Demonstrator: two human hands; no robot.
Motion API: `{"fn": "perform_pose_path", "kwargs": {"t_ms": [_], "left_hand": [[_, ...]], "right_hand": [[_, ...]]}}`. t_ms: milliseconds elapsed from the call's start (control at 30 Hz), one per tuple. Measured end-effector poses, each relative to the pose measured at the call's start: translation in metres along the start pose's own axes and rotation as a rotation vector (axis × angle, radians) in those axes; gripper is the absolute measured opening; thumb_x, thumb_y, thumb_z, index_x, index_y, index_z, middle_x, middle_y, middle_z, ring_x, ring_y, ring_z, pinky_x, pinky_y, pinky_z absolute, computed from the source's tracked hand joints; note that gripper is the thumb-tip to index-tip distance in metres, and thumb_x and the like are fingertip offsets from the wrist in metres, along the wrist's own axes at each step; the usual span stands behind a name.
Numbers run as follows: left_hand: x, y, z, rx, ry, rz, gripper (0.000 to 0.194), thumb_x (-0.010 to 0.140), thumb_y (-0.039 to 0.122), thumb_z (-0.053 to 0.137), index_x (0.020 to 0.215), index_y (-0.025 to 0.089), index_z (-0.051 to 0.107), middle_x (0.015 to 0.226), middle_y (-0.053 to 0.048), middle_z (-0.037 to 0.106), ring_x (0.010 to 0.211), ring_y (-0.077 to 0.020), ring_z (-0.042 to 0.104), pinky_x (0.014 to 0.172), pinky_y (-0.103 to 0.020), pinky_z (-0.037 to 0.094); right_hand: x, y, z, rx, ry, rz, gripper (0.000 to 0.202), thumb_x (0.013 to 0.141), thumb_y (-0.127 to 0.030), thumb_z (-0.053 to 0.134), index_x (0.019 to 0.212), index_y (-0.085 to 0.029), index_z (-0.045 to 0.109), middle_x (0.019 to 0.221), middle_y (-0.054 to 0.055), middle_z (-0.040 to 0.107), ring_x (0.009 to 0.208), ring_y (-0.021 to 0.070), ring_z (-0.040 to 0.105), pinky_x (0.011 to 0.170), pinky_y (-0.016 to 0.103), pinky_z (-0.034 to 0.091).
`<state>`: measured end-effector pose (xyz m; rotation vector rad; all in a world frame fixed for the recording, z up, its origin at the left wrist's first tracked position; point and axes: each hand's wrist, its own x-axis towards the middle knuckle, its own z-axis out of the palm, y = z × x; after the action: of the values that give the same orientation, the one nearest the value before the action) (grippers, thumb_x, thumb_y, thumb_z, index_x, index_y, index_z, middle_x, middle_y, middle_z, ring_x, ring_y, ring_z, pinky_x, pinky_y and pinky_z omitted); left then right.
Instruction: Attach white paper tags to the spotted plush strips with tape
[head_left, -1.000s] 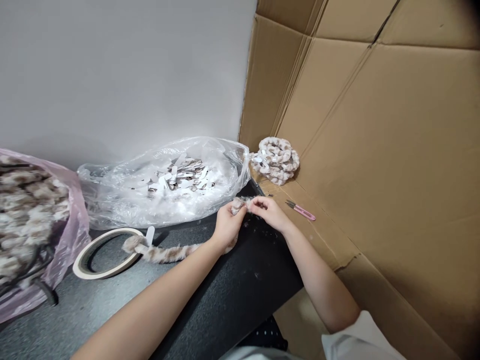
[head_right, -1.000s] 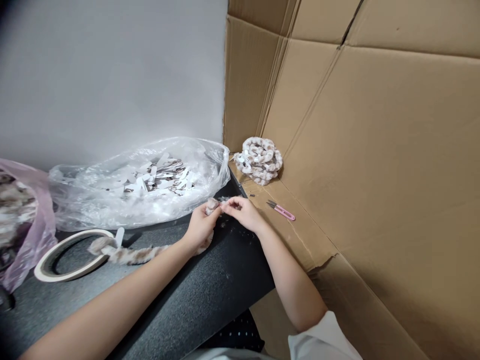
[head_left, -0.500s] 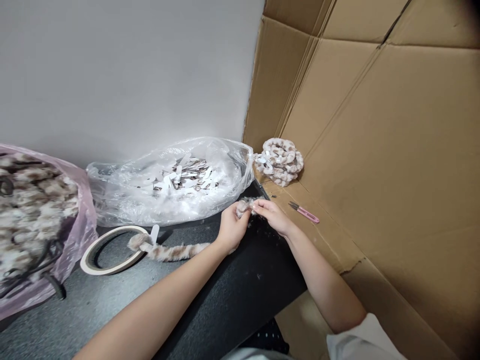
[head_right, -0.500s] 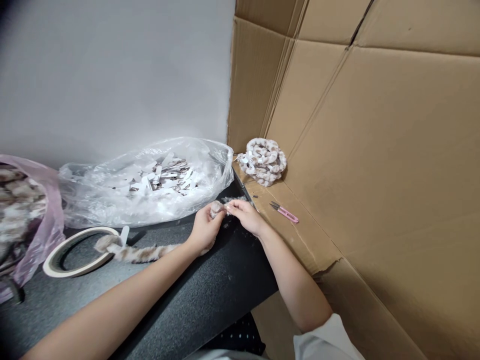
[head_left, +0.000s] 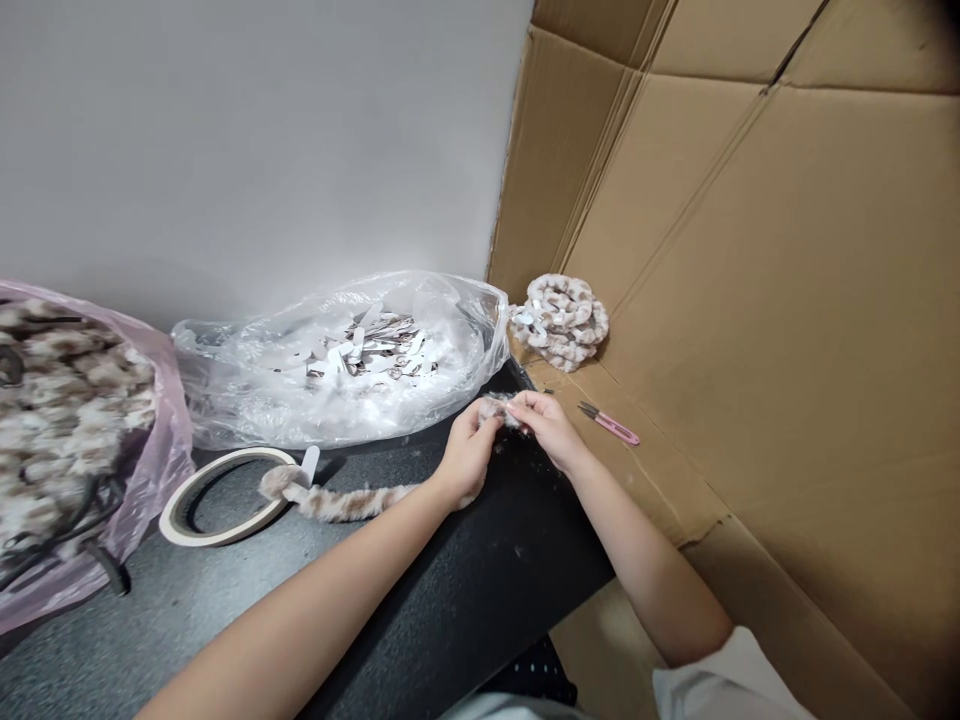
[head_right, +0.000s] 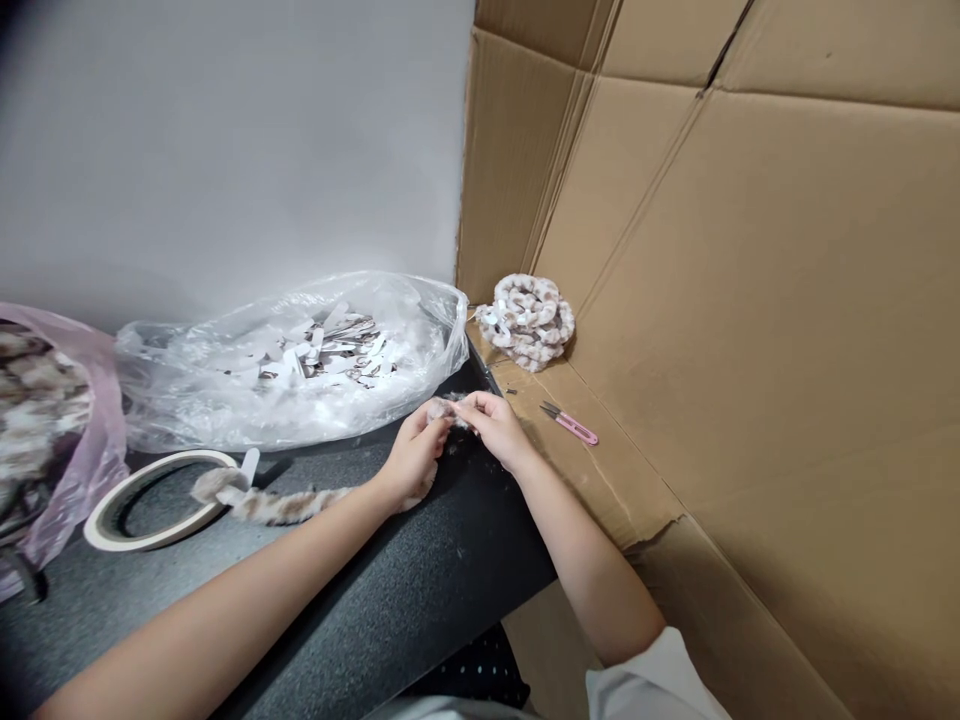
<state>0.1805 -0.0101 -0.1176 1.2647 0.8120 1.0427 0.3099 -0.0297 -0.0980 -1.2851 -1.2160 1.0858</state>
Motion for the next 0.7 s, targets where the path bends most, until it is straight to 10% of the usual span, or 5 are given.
{"fn": "perform_pose_path", "kwargs": {"t_ms": [333, 700], "left_hand": [[0.0026, 0.0043, -0.0020, -0.109, 0.017, -0.053, 0.026, 0.068, 0.038, 0.075, 0.065, 0.015, 0.065, 0.061, 0.001, 0.059, 0.061, -0.0122, 0.053, 0.060, -0.025, 0.043], [0.0053, 0.0014, -0.0029, -0.174, 0.020, -0.121, 0.035, 0.069, 0.044, 0.074, 0.063, 0.017, 0.053, 0.047, 0.009, 0.037, 0.042, -0.0049, 0.028, 0.041, -0.020, 0.023]], "right_hand": [[0.0016, 0.0024, -0.0063, 0.013, 0.001, 0.020, 0.045, 0.066, -0.062, 0.068, 0.066, -0.018, 0.059, 0.054, -0.004, 0.047, 0.051, 0.0090, 0.033, 0.050, 0.024, 0.026], [0.0034, 0.0041, -0.0066, 0.072, 0.067, 0.021, 0.043, 0.060, -0.056, 0.077, 0.063, -0.017, 0.059, 0.053, -0.006, 0.044, 0.052, 0.0087, 0.032, 0.051, 0.024, 0.025]]}}
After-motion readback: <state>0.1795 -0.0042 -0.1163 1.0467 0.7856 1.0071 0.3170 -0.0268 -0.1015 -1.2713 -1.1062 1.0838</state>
